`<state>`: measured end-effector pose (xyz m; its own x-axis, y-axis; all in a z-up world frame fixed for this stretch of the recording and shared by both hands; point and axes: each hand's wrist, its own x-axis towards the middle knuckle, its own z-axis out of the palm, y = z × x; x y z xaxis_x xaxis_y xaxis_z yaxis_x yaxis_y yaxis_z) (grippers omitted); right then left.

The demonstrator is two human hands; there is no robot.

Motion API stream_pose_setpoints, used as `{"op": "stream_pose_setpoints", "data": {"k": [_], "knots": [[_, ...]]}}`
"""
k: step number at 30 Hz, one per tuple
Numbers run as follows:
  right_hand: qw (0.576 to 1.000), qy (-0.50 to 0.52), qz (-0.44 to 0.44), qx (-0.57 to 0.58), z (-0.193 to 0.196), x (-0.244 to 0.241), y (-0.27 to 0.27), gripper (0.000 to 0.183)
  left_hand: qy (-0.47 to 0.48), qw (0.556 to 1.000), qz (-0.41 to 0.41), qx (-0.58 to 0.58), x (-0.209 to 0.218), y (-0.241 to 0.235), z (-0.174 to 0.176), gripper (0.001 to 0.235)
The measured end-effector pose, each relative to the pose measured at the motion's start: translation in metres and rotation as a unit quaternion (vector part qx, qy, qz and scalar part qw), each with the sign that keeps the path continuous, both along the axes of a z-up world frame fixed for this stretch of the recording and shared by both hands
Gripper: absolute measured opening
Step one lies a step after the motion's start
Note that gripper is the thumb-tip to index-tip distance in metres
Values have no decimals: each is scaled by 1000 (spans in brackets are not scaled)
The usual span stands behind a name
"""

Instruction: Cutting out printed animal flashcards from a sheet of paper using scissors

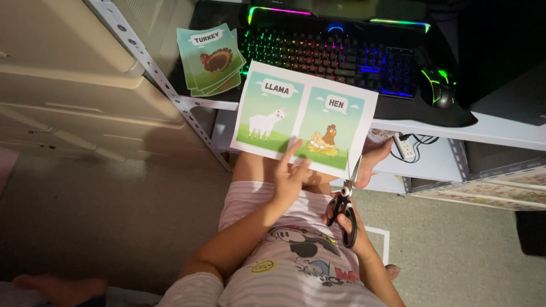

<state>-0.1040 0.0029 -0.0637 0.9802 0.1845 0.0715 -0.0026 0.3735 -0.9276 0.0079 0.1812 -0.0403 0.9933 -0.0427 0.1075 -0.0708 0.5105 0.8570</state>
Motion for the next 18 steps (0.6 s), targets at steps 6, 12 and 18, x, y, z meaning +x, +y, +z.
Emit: {"op": "stream_pose_setpoints", "data": {"k": [6,12,18], "knots": [[1000,-10,-2,1,3,0,-1,63,-7,990,101,103,15,17,-18,38],[999,4,23,35,1,-5,2,64,-56,983,120,126,6,13,-19,51],[999,17,12,-38,11,-10,4,65,-75,982,121,123,3,8,-18,60]]}}
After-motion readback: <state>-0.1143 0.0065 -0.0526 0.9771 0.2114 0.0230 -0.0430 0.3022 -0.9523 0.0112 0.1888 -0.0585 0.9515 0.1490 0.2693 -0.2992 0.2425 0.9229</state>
